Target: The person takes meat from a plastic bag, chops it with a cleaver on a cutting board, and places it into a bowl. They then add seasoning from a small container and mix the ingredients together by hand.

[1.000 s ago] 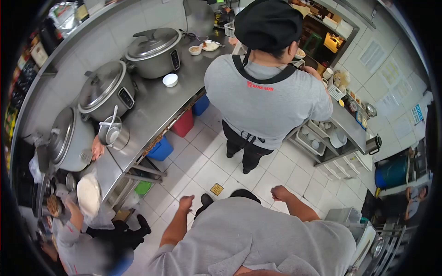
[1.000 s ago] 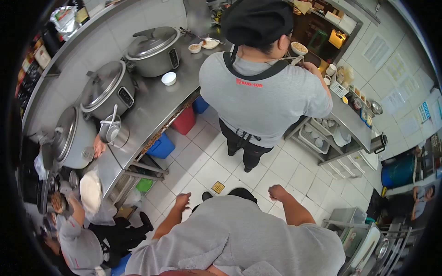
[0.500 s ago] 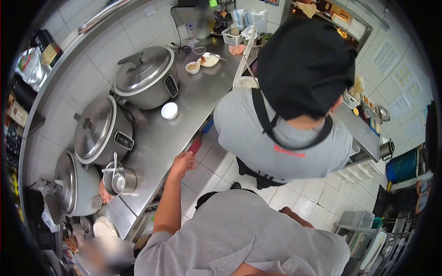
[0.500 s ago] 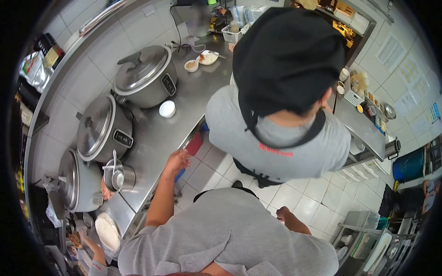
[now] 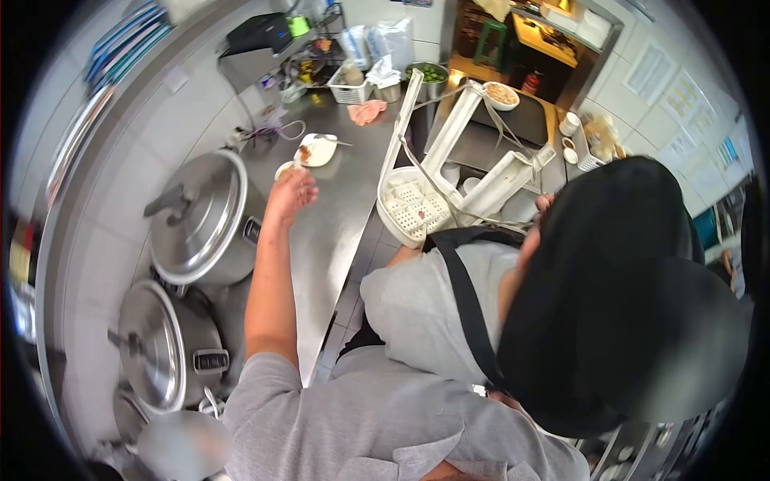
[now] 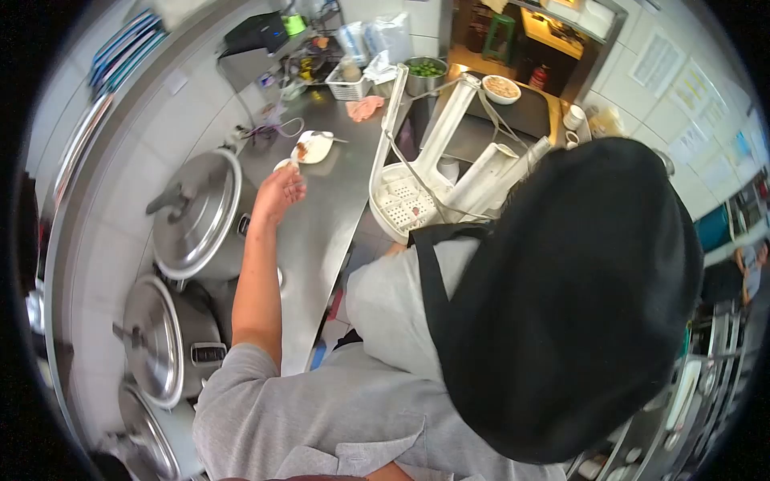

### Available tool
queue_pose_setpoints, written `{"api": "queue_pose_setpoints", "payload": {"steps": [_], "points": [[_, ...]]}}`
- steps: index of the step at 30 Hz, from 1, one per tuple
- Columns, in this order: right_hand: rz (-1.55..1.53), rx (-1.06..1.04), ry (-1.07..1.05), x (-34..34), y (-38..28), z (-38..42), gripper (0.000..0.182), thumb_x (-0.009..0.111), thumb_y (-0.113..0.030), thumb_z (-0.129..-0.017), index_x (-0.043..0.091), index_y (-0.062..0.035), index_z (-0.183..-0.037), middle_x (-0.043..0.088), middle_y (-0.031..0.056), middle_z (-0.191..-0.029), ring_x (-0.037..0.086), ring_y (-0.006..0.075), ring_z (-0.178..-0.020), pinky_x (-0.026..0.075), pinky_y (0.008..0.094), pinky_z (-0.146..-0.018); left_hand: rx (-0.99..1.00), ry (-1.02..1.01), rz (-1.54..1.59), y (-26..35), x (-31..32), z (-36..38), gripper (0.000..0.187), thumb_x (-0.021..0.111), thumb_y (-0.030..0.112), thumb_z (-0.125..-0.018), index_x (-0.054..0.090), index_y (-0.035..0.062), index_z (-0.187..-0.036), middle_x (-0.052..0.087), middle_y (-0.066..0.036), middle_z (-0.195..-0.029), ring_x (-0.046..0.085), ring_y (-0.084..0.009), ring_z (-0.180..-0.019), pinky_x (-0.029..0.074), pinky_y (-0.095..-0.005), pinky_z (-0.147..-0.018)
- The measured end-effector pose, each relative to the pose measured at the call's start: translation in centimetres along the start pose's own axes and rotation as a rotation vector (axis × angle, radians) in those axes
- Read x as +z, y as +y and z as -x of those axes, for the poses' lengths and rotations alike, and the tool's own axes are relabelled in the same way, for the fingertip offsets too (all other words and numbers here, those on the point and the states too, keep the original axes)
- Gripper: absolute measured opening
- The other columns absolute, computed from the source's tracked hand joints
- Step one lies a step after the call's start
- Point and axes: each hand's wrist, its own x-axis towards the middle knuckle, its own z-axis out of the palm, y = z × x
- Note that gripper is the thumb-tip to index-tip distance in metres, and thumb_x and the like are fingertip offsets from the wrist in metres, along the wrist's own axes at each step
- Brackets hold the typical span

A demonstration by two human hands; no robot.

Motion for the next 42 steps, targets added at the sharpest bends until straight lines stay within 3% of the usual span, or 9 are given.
{"api": "queue_pose_setpoints", "payload": {"steps": [12,16,20,22,25,29,35,37,42], "points": [[0.050,-0.273,0.372,-55.0,-18.7,3.7,0.049,0.077,-0.021,-0.103,0.064,-0.0055,-0.148,0.078,0.0220,-0.118,0.076,0.0407,-0.103,0.060,0.0486,-0.092,-0.021,-0.154,-0.029,5.5,5.8,-25.5,0.028,0.071,0.032,-0.109,0.066,0.0078,-0.122,0.071,-0.007,-0.108,0.074,-0.0233,-0.089,0.064,-0.0398,-0.076],[0.049,-0.171,0.505,-58.8,-14.8,3.9,0.053,0.080,-0.018,-0.104,0.065,-0.0068,-0.154,0.077,0.0225,-0.111,0.076,0.0359,-0.096,0.060,0.0458,-0.089,-0.002,-0.137,-0.172,8.6,7.9,-33.1,0.041,0.073,0.036,-0.108,0.065,0.0057,-0.135,0.072,-0.007,-0.110,0.074,-0.0242,-0.091,0.065,-0.0398,-0.079],[-0.705,-0.085,0.387,-58.0,-4.0,-0.6,0.027,0.076,-0.009,-0.104,0.076,0.0007,-0.130,0.081,0.0118,-0.115,0.075,0.0209,-0.105,0.060,0.0344,-0.093,0.168,-0.031,-0.620,11.4,9.8,-40.5,0.040,0.075,0.038,-0.102,0.075,0.0021,-0.119,0.075,-0.011,-0.096,0.076,-0.0282,-0.079,0.063,-0.0415,-0.072],[-1.482,-0.447,0.053,-55.6,4.8,-3.8,0.032,0.082,-0.011,-0.098,0.077,0.0017,-0.126,0.081,0.0145,-0.115,0.075,0.0236,-0.102,0.059,0.0351,-0.087,0.300,-0.009,-1.111,12.8,10.2,-45.1,0.039,0.074,0.036,-0.098,0.083,-0.0017,-0.102,0.080,-0.021,-0.087,0.079,-0.0384,-0.072,0.064,-0.0473,-0.077],[-1.692,-0.314,0.667,-56.7,3.3,-6.0,0.022,0.080,-0.013,-0.093,0.076,-0.0024,-0.112,0.076,0.0131,-0.094,0.070,0.0250,-0.079,0.060,0.0456,-0.071,0.394,-0.072,-1.215,12.6,10.5,-56.8,0.040,0.069,0.035,-0.098,0.083,-0.0013,-0.107,0.082,-0.026,-0.101,0.080,-0.0444,-0.088,0.062,-0.0525,-0.089],[-1.480,-0.103,0.597,-60.5,3.0,-5.9,0.029,0.084,-0.013,-0.094,0.076,-0.0023,-0.119,0.076,0.0134,-0.105,0.071,0.0259,-0.091,0.060,0.0456,-0.080,0.706,0.187,-1.198,10.9,10.8,-68.5,0.044,0.064,0.031,-0.096,0.078,0.0005,-0.124,0.076,-0.029,-0.133,0.070,-0.0472,-0.128,0.055,-0.0559,-0.109],[-0.840,0.159,0.221,-71.2,-0.3,-5.5,0.038,0.089,-0.013,-0.094,0.075,-0.0021,-0.129,0.078,0.0138,-0.121,0.072,0.0272,-0.109,0.059,0.0455,-0.094,0.838,0.401,-1.157,13.3,14.1,-79.4,0.054,0.055,0.015,-0.100,0.062,-0.0027,-0.150,0.067,-0.030,-0.150,0.066,-0.0487,-0.138,0.049,-0.0545,-0.122],[-0.693,0.201,0.094,-74.8,-1.3,-5.8,0.042,0.090,-0.013,-0.094,0.075,-0.0020,-0.132,0.078,0.0139,-0.127,0.072,0.0276,-0.114,0.059,0.0455,-0.099,0.668,0.365,-1.138,14.6,15.0,-78.4,0.058,0.053,0.012,-0.104,0.049,-0.0044,-0.159,0.060,-0.029,-0.159,0.064,-0.0468,-0.141,0.049,-0.0526,-0.123],[-0.073,-0.051,-0.082,-80.8,-5.7,-4.1,0.039,0.082,-0.010,-0.094,0.077,-0.0053,-0.132,0.081,0.0142,-0.128,0.077,0.0261,-0.112,0.062,0.0435,-0.103,0.413,0.195,-1.396,18.2,15.7,-75.6,0.043,0.050,0.013,-0.108,0.074,-0.0038,-0.139,0.072,-0.032,-0.143,0.070,-0.0473,-0.134,0.057,-0.0542,-0.112]]}}
